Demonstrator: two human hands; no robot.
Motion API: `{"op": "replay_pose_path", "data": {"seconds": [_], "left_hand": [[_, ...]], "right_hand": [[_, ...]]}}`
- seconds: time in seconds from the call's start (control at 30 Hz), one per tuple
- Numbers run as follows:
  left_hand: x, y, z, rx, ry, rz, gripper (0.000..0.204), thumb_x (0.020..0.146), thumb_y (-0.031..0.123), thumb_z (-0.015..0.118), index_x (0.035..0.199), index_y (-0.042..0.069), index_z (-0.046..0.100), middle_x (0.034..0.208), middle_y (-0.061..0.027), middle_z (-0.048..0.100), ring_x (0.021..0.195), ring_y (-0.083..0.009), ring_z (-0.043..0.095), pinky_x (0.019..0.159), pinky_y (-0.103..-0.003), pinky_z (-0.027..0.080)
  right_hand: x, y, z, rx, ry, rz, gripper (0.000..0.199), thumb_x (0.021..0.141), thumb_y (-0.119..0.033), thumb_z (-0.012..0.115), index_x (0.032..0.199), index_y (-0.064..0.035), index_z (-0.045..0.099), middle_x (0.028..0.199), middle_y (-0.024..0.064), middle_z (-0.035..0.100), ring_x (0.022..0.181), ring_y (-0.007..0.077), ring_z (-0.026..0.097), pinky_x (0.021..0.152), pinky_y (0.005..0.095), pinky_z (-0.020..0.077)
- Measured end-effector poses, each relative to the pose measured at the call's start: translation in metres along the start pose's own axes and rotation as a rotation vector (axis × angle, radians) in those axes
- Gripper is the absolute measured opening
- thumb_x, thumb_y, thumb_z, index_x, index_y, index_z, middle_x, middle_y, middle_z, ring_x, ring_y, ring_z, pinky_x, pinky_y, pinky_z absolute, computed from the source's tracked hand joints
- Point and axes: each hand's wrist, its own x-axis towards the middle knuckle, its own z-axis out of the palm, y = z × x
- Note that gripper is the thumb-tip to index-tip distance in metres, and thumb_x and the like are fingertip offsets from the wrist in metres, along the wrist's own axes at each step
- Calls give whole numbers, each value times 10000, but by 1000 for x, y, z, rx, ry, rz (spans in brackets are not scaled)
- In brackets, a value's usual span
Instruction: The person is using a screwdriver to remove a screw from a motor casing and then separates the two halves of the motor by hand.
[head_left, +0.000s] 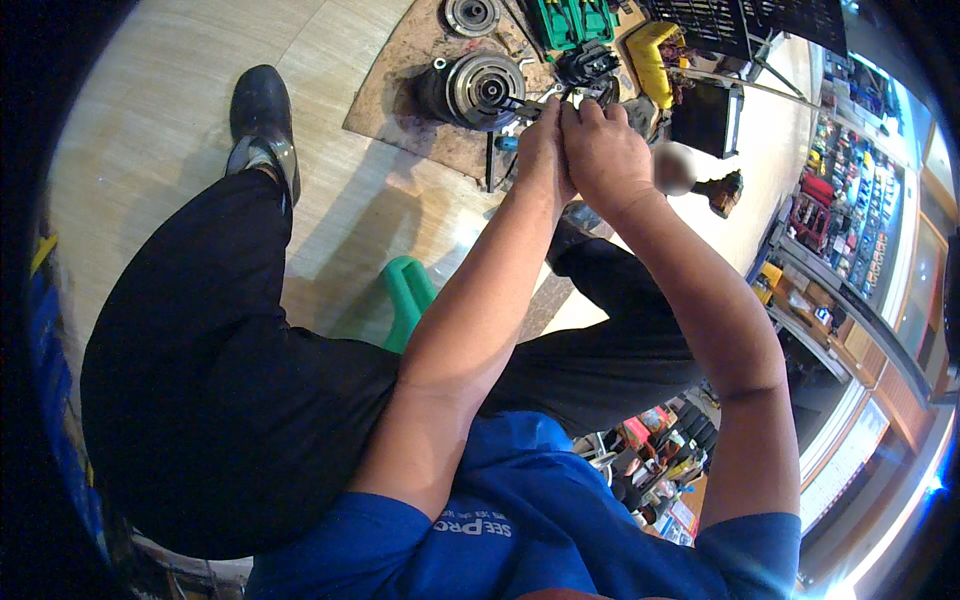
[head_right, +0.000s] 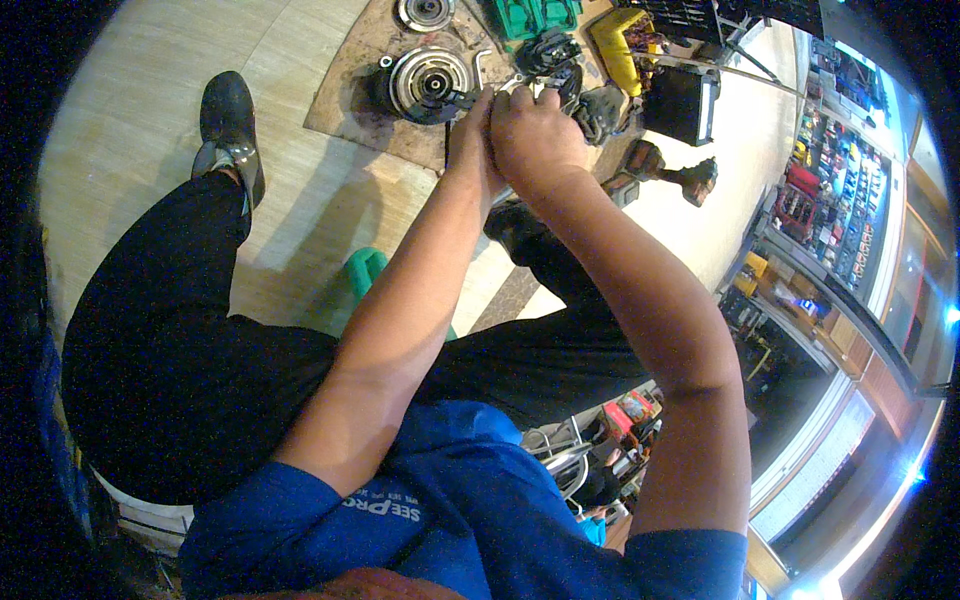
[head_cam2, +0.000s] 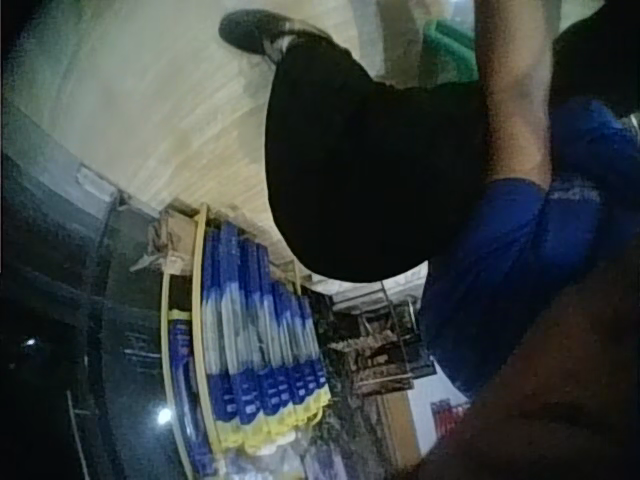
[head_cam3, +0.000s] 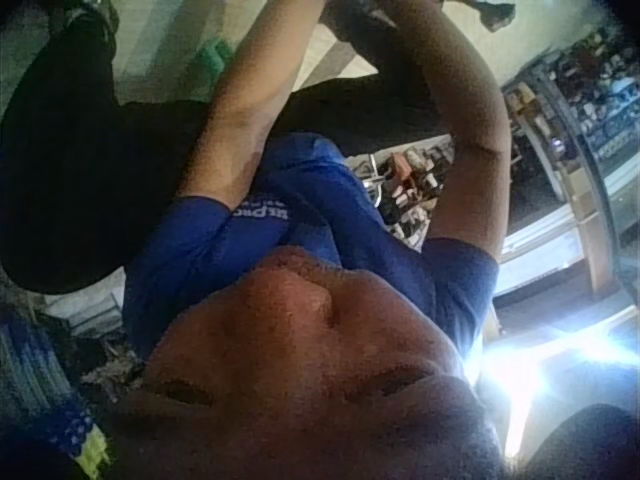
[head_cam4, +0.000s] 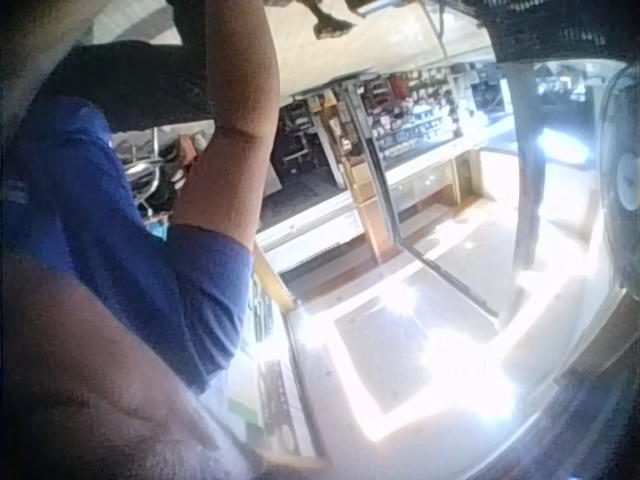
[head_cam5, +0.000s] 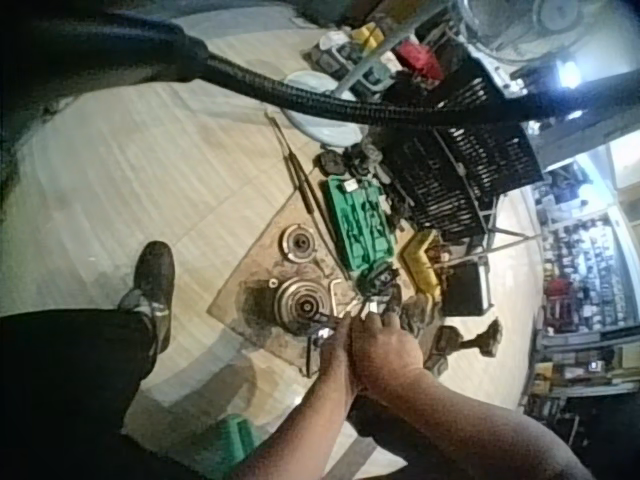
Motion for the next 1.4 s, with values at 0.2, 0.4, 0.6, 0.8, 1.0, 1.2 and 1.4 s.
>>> {"op": "replay_pose_path", "data": {"seconds": [0.2,0.4,0.6,0.8,1.0,1.2,1.4], "left_hand": [[9,4,-12,-21,-115,-56,382,1042,415,489,1151,62,585,1089,-99,649,988,-238,640,865,-405,532],[21,2,-22,-107,-193,-108,359,1058,396,446,1134,74,587,1075,-99,644,976,-239,636,868,-415,530],[7,11,-12,-21,-164,-144,356,1056,394,434,1101,78,592,1060,-101,643,965,-234,639,865,-407,539],[14,11,-17,-10,-195,-106,364,1047,406,444,1087,75,590,1067,-100,647,948,-232,647,853,-420,545],[1,16,-9,34,-157,-108,358,1049,404,433,1097,87,592,1086,-109,648,983,-247,643,884,-424,534],[16,11,-20,-74,-228,-151,388,1062,408,382,1118,90,599,1101,-117,653,1048,-258,625,950,-439,502],[31,5,-31,-166,-351,-111,380,1065,392,375,1112,100,613,1128,-110,658,1043,-252,626,956,-428,497]], "right_hand": [[2,-7,3,-41,66,16,271,866,-138,605,1129,-77,633,1057,111,628,1003,319,632,732,395,612],[3,-14,-2,-44,57,30,229,858,-137,618,1072,-57,630,1030,130,638,982,318,638,727,384,614],[3,-15,-1,-25,50,52,238,854,-127,619,1079,-49,630,1023,131,641,971,327,636,727,389,610],[3,-14,-2,-9,124,-6,220,868,-150,603,998,18,659,1001,162,651,924,343,665,624,393,622],[4,-19,-7,-33,24,54,241,858,-116,615,1079,-22,630,1010,152,643,955,340,642,730,385,604],[9,-18,-4,-69,51,18,218,870,-118,610,1046,7,638,1012,172,655,960,339,654,710,376,611],[16,-26,-3,-46,40,124,217,880,-134,607,1023,23,652,1030,176,664,962,329,668,671,363,618]]}}
